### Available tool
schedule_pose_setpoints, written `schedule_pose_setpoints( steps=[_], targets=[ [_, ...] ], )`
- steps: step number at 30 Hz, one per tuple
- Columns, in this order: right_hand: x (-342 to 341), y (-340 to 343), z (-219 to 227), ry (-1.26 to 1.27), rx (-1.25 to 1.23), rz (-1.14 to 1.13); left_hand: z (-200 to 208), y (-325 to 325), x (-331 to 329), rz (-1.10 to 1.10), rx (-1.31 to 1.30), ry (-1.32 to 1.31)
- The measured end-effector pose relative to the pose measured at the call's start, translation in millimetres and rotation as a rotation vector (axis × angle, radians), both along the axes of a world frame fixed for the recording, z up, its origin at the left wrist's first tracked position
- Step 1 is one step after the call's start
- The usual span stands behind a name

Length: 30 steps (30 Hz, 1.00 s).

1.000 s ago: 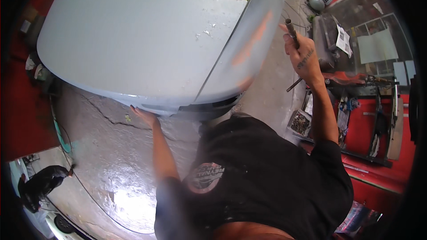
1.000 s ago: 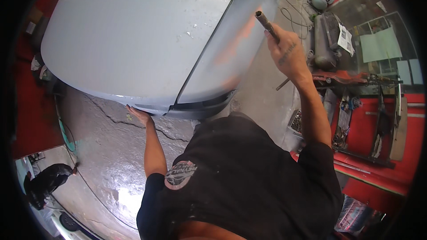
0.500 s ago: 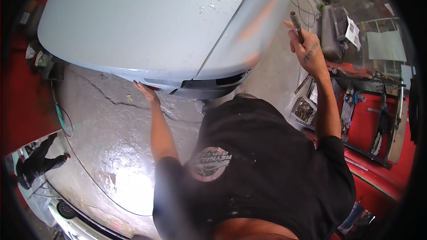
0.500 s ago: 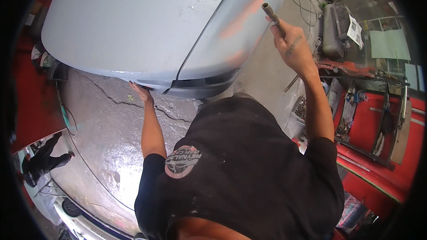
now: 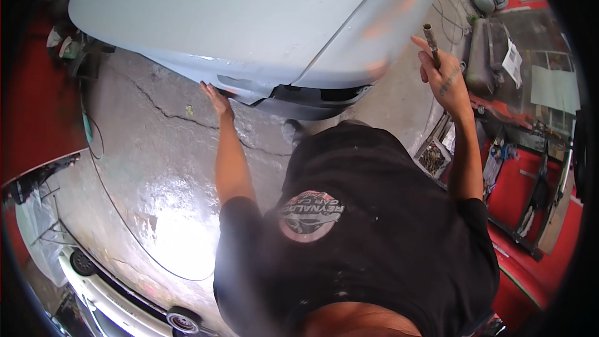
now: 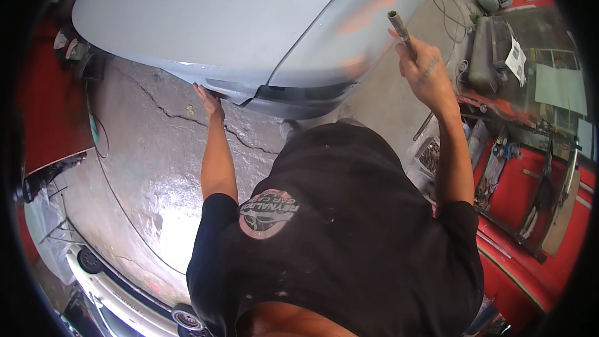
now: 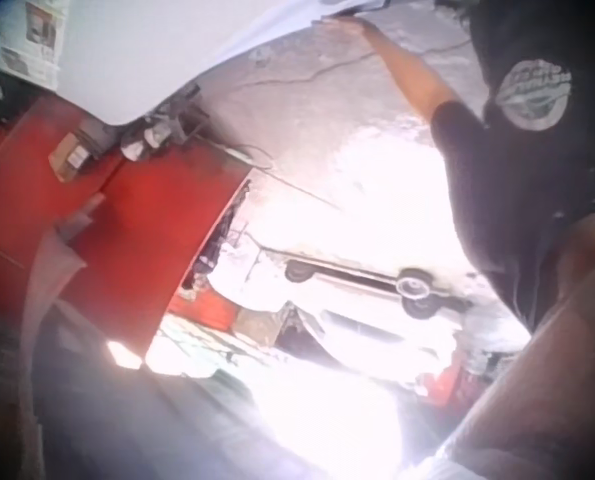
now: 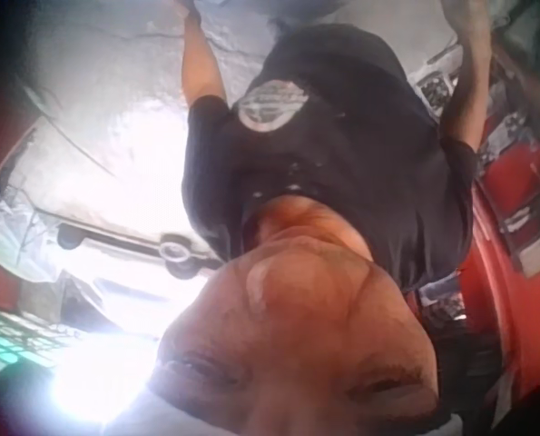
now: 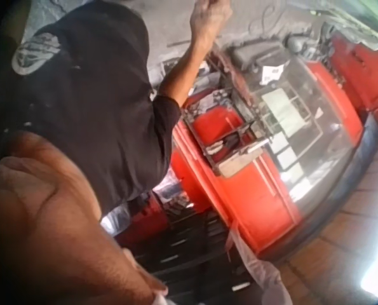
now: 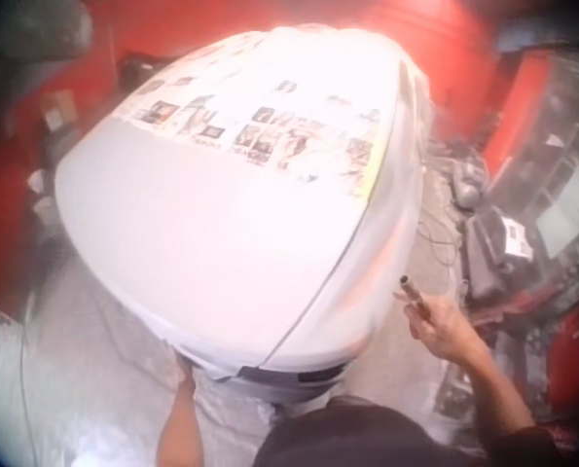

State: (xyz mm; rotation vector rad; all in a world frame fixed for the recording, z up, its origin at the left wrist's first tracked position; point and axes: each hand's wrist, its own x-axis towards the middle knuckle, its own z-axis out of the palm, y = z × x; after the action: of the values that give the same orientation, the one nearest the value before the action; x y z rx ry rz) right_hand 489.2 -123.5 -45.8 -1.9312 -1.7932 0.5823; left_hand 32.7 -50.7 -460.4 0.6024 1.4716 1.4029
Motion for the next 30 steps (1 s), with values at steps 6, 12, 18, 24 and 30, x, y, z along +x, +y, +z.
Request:
schedule_pose_setpoints(
  steps=[6,12,18,24,30],
  targets=[
    [-11,-3,-8,0.032,-0.073,0.043,-7,5,0,-0.027,0.129,-0.176],
    [-22,0,-24,-0.160,0.175,0.174,-8,7,2,-0.041,0.083,-0.130],
    [-65,2,-2,-0.517,0.072,0.154,-20,3,-13,-0.064,-0.024,-0.080],
    [-85,11,-2,-0.420,0.127,0.305,-4,0,-6,-0.075,-0.064,-0.118],
    [-98,17,7,-0.444,0.153,0.356,-11,1,-9,-0.074,-0.020,-0.123]
  ],
)
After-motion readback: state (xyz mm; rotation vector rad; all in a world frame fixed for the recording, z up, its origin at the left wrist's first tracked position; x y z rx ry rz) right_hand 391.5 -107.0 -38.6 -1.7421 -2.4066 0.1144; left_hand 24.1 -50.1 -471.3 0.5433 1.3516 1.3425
